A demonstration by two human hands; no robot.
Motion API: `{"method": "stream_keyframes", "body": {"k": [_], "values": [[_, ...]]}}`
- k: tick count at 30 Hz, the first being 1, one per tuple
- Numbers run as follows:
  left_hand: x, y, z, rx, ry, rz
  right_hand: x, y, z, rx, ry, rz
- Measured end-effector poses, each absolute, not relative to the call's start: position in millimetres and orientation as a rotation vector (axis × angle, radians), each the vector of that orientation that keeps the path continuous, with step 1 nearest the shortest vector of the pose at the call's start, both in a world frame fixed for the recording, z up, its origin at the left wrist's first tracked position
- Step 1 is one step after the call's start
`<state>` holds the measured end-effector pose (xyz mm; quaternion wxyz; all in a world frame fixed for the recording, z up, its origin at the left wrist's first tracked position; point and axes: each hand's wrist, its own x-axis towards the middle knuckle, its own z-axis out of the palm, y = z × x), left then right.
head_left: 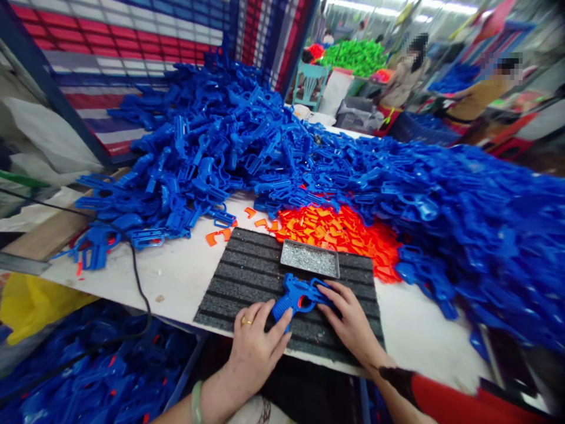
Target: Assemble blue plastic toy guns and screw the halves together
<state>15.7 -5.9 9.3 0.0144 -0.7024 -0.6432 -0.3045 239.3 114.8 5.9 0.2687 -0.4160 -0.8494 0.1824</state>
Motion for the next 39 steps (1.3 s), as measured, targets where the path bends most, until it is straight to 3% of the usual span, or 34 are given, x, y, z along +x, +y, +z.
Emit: {"method": "stream_keyframes", "body": {"k": [12,18,24,28,33,39], "values": [[17,-5,11,-2.163,-1.964,-0.885,238,122,21,-1.099,-2.445,0.433],[18,-4,20,-2.162,-1.969,-0.797,234,120,14,-1.337,-2.124,0.673],[11,-2,26,-2.265,-1.998,-0.887,229,124,15,-1.382,-2.087,0.639],[4,3,24,-2.267,-2.254,-1.015,229,124,29,-1.464,-2.012,0.9],[-7,16,34,-2.45,-2.592,-0.931,231,122,43,-1.374,-1.756,1.507],[-15,20,48,-2.578,-2.719,-1.032,234,117,57,-1.313,-1.799,1.584]]}}
